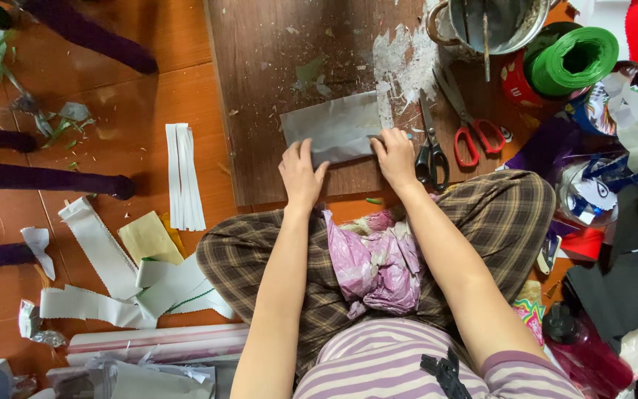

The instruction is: Cutting and folding strips of paper or material using scissors

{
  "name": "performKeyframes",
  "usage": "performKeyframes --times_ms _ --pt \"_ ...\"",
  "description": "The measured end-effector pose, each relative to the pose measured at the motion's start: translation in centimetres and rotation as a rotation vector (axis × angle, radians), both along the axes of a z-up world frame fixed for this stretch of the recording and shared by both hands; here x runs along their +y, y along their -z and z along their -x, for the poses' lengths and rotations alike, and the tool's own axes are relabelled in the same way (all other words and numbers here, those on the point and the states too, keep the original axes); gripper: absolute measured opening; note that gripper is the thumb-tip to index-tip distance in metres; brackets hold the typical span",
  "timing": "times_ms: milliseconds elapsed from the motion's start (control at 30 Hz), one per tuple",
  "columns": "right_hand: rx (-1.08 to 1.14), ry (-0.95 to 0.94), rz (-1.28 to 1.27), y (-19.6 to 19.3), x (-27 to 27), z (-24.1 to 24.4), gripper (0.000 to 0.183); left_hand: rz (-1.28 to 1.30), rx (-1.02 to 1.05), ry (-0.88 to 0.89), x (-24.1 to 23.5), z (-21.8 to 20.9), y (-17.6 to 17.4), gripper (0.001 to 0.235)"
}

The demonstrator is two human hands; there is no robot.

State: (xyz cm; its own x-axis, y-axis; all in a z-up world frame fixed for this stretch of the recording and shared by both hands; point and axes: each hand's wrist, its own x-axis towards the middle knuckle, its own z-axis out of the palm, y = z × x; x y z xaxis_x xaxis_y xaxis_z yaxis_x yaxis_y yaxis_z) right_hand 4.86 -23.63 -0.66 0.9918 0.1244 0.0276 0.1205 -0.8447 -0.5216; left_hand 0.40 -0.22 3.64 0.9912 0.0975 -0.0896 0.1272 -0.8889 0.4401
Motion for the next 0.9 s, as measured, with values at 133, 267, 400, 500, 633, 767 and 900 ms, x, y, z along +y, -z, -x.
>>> performKeyframes --times_ms 133,267,400,500,633,767,900 --pt "0.063 0.001 -0.268 -2.3 -0.4 -0.5 0.021 0.097 0.062 -0.003 1.2 0.0 0.4 0.083" --pt "0.199 0.12 -0.462 -3.6 -0.4 -0.1 0.015 0.364 0.241 -0.132 3.4 0.2 2.4 0.032" --pt "0.228 0.187 -0.569 -2.3 -0.7 -0.4 0.013 0.634 0.313 -0.341 3.9 -0.2 3.2 0.016" --pt "0.331 0.236 -0.67 -2.7 -0.6 -0.8 0.037 0.615 0.252 -0.397 2.8 -1.7 -0.2 0.017" --pt "0.363 0.24 -0.596 -5.1 -0.1 -0.8 0.06 0.577 0.264 -0.443 2.8 -1.5 2.6 0.016" --pt "0.327 0.223 -0.392 -5.8 1.0 -0.6 0.061 0.471 0.326 -0.488 3.2 -1.0 3.5 0.021" --pt "0.123 0.1 -0.368 -1.5 0.4 -0.1 0.059 0.384 0.331 -0.478 3.0 -0.8 2.7 0.026"
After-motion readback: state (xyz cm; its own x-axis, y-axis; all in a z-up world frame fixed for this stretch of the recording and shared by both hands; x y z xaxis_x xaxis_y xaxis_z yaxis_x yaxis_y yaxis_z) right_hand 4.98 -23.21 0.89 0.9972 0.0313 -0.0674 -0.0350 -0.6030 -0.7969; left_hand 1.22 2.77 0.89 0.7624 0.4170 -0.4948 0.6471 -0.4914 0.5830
